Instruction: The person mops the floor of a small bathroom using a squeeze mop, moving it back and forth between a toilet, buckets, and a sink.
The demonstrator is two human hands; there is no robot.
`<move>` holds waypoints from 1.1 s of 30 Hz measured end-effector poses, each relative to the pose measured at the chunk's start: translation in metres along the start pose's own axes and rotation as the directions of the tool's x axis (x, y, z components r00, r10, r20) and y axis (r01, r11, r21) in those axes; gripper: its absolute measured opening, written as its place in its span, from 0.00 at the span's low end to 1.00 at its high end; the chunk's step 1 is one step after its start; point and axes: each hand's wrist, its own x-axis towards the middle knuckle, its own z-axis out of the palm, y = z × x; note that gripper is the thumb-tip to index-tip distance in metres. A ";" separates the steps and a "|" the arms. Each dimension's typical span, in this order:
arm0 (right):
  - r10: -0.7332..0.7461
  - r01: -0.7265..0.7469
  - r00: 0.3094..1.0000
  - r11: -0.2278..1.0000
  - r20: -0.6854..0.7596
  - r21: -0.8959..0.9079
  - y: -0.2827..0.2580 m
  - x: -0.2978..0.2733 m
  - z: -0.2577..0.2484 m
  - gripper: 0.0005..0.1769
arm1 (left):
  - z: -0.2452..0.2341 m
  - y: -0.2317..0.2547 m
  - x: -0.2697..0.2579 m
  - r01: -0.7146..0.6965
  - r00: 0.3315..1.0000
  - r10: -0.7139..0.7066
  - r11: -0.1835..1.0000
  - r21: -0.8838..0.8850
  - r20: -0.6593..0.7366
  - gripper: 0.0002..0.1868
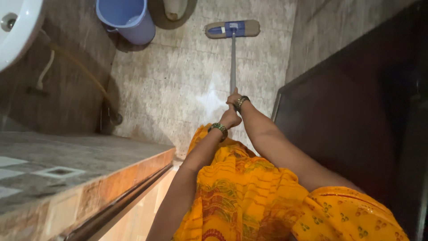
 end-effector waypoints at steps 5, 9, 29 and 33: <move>0.164 -0.149 0.986 0.853 0.013 0.501 -0.018 -0.053 0.057 0.46 | 0.028 -0.034 -0.057 -0.014 0.999 0.011 0.996 0.087 0.030 0.58; 0.315 -0.250 0.947 0.584 0.068 0.773 -0.037 -0.095 0.123 0.63 | 0.058 -0.072 -0.111 -0.095 0.995 0.092 0.986 0.135 0.028 0.57; -0.251 0.258 0.965 0.958 -0.070 0.123 -0.012 -0.150 0.289 0.12 | 0.105 -0.095 -0.310 -0.145 0.983 0.102 0.943 0.300 0.152 0.54; -0.013 -0.053 0.992 0.851 0.122 0.522 -0.023 -0.159 0.280 0.14 | 0.081 -0.070 -0.322 -0.074 0.980 0.029 0.971 0.226 0.196 0.64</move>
